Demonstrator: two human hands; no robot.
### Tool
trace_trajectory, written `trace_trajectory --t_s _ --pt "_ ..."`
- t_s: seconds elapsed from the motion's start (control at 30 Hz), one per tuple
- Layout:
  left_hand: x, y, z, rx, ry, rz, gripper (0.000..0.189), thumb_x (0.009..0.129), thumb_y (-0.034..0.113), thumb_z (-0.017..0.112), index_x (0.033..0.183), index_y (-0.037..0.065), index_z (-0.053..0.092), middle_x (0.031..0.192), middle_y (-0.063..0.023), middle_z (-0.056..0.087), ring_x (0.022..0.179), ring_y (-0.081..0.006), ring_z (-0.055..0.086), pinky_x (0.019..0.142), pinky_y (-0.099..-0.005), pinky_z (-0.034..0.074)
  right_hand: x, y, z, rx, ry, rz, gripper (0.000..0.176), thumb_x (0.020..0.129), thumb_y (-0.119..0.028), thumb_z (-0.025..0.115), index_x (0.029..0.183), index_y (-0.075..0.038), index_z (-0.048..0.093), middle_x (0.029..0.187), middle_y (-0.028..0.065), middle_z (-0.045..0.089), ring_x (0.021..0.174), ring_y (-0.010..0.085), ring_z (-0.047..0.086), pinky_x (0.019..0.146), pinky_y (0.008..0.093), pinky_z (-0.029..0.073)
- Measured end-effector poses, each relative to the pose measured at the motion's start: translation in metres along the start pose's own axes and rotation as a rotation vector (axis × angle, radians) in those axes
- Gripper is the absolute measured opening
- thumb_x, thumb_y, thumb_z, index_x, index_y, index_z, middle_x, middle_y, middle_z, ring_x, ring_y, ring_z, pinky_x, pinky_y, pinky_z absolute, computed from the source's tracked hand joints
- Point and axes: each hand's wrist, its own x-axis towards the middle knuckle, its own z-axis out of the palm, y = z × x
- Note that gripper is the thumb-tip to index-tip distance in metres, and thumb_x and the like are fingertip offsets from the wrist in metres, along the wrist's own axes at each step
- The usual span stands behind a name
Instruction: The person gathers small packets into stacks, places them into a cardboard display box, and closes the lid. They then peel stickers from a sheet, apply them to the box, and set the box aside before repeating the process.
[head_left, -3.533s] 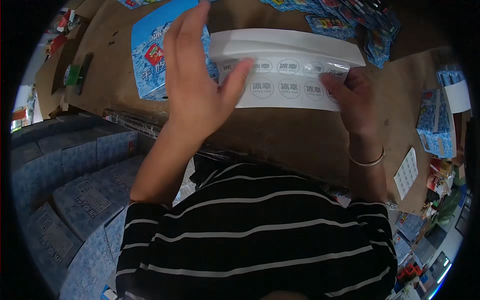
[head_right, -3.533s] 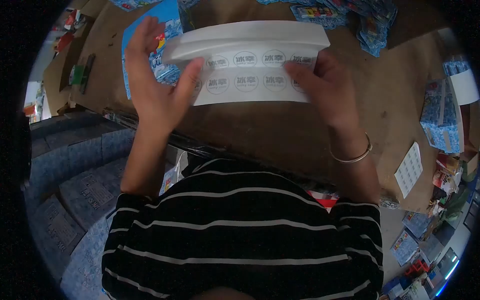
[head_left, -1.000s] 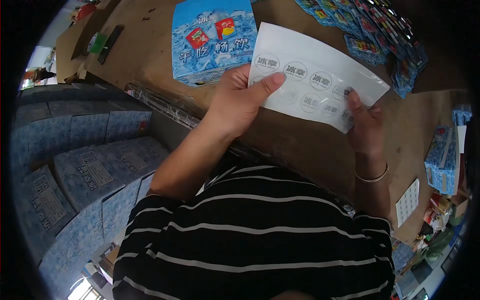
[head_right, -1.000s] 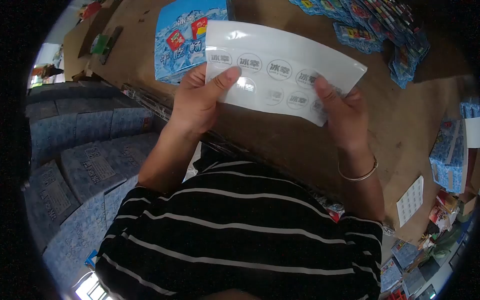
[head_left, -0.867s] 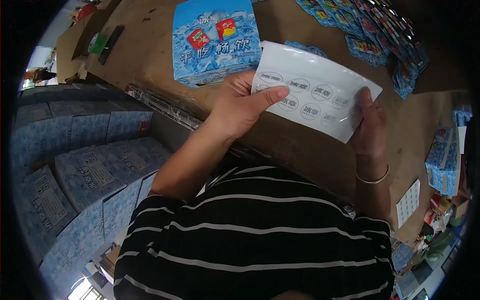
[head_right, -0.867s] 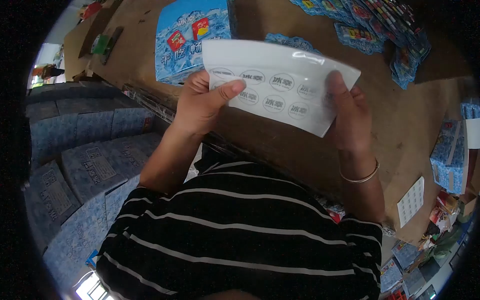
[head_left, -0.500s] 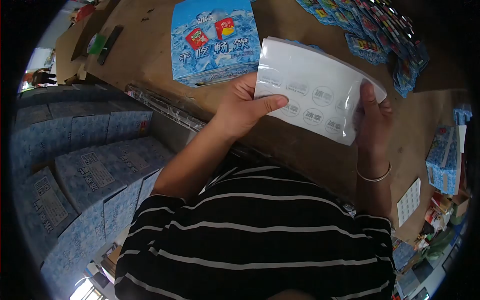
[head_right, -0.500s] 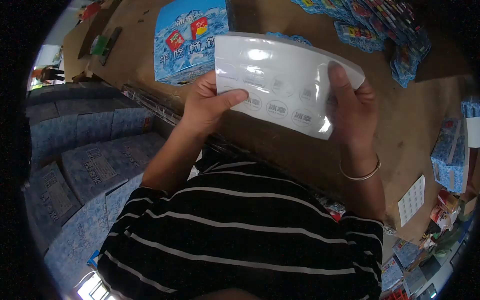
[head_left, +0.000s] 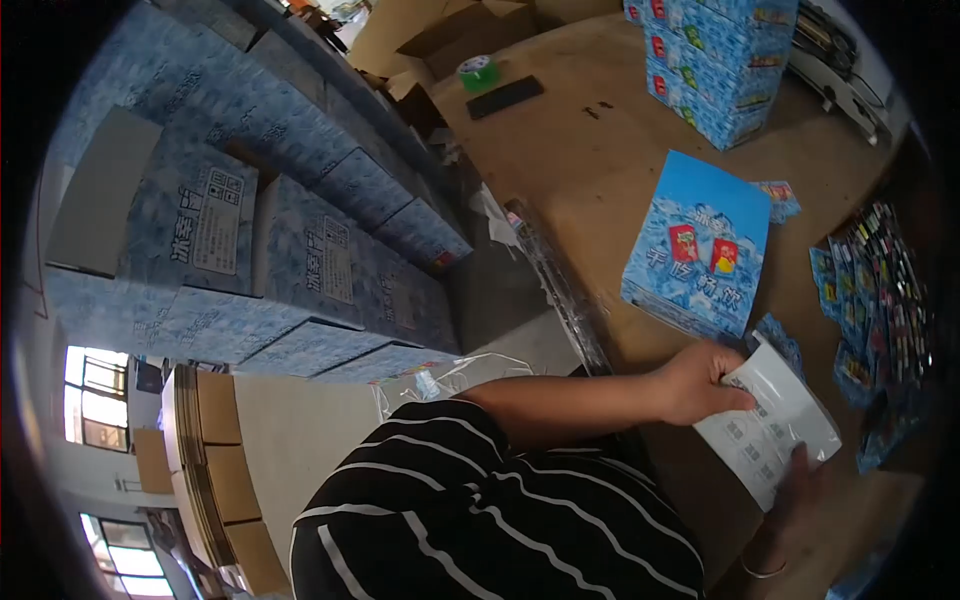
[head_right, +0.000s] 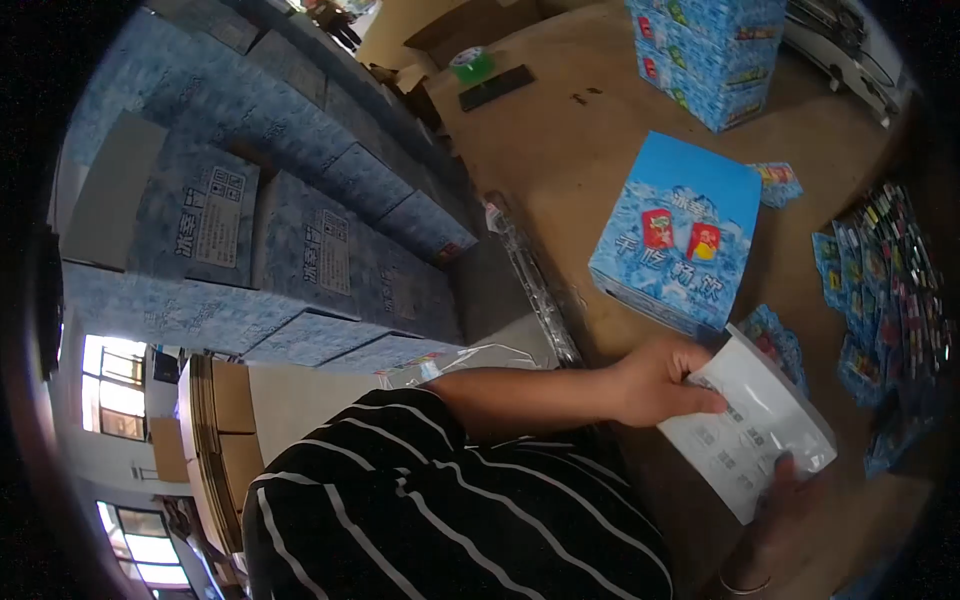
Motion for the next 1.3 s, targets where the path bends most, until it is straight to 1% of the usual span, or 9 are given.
trace_trajectory --t_s 0.2,0.33,0.63,0.7,0.9,1.0,1.13,1.2,1.3 --pt "0.002 0.007 -0.002 0.014 -0.013 0.118 0.013 0.077 0.0 0.062 0.089 -0.003 0.063 0.082 -0.0061 0.064 0.077 -0.009 0.057 0.069 -0.0259 0.047 0.004 -0.027 0.023 0.027 0.118 -0.496 0.054 0.086 -0.013 0.049 0.131 0.008 0.029 0.132 0.0238 0.034 0.115 0.0307 0.041 0.095 0.0402 0.034" --pt "0.001 0.016 0.004 -0.021 -0.057 0.087 0.014 0.077 0.001 0.062 0.091 -0.003 0.061 0.082 -0.0053 0.064 0.077 -0.0086 0.057 0.069 -0.0262 0.047 0.0 -0.017 -0.008 -0.358 -0.013 -0.486 0.056 0.086 -0.013 0.046 0.133 0.008 0.026 0.135 0.0236 0.028 0.119 0.0323 0.037 0.099 0.0408 0.03" --pt "-0.004 0.005 0.007 -0.038 -0.132 0.055 0.017 0.081 0.002 0.06 0.097 -0.003 0.061 0.089 -0.0073 0.064 0.083 -0.0092 0.058 0.072 -0.0257 0.047 -0.018 -0.026 -0.008 0.063 -0.445 -0.519 0.058 0.086 -0.015 0.052 0.136 -0.003 0.026 0.128 0.0212 0.039 0.111 0.0297 0.043 0.093 0.0392 0.036" --pt "-0.005 0.019 0.001 0.054 -0.182 0.093 0.017 0.08 0.002 0.06 0.097 -0.003 0.061 0.088 -0.0072 0.064 0.083 -0.0098 0.058 0.072 -0.0258 0.047 -0.01 0.004 -0.027 0.198 -0.309 -0.105 0.055 0.087 -0.015 0.051 0.135 -0.002 0.028 0.128 0.0204 0.04 0.107 0.0283 0.046 0.091 0.0392 0.037" --pt "-0.006 0.011 0.002 -0.056 -0.154 -0.096 0.018 0.079 0.0 0.062 0.096 -0.004 0.061 0.09 -0.0084 0.064 0.083 -0.0119 0.059 0.072 -0.0268 0.047 -0.002 -0.02 -0.024 0.179 -0.642 -0.451 0.055 0.086 -0.015 0.053 0.134 -0.002 0.029 0.127 0.019 0.041 0.109 0.0266 0.046 0.093 0.0388 0.036" --pt "-0.004 0.011 -0.001 -0.058 -0.154 -0.024 0.018 0.079 0.0 0.063 0.096 -0.004 0.061 0.091 -0.0089 0.064 0.086 -0.0119 0.058 0.073 -0.027 0.047 0.006 0.043 -0.049 0.202 -0.234 -0.174 0.057 0.084 -0.014 0.055 0.134 -0.001 0.03 0.126 0.019 0.042 0.11 0.0266 0.045 0.094 0.0389 0.036" --pt "-0.004 0.02 0.002 0.006 -0.18 0.035 0.017 0.079 -0.001 0.062 0.096 -0.004 0.061 0.09 -0.0083 0.063 0.087 -0.0115 0.057 0.074 -0.0264 0.046 -0.007 -0.014 0.0 0.247 -0.137 -0.112 0.06 0.081 -0.014 0.059 0.132 0.001 0.032 0.126 0.0199 0.042 0.113 0.0268 0.043 0.095 0.0391 0.035" --pt "-0.002 0.021 0.003 0.005 -0.144 0.052 0.016 0.078 -0.002 0.062 0.094 -0.005 0.062 0.089 -0.0074 0.064 0.085 -0.0113 0.058 0.073 -0.0261 0.047 0.009 -0.001 -0.004 0.593 -0.642 -0.414 0.066 0.078 -0.014 0.062 0.133 0.002 0.03 0.126 0.0214 0.041 0.113 0.0277 0.042 0.096 0.0391 0.034" --pt "0.002 0.012 0.004 -0.055 -0.095 0.032 0.018 0.076 -0.003 0.062 0.094 -0.004 0.061 0.087 -0.006 0.064 0.081 -0.011 0.058 0.07 -0.0255 0.047 0.004 -0.023 0.005 0.597 -0.65 -0.384 0.067 0.077 -0.016 0.062 0.133 0.002 0.031 0.127 0.0206 0.041 0.114 0.0276 0.042 0.097 0.0383 0.033"
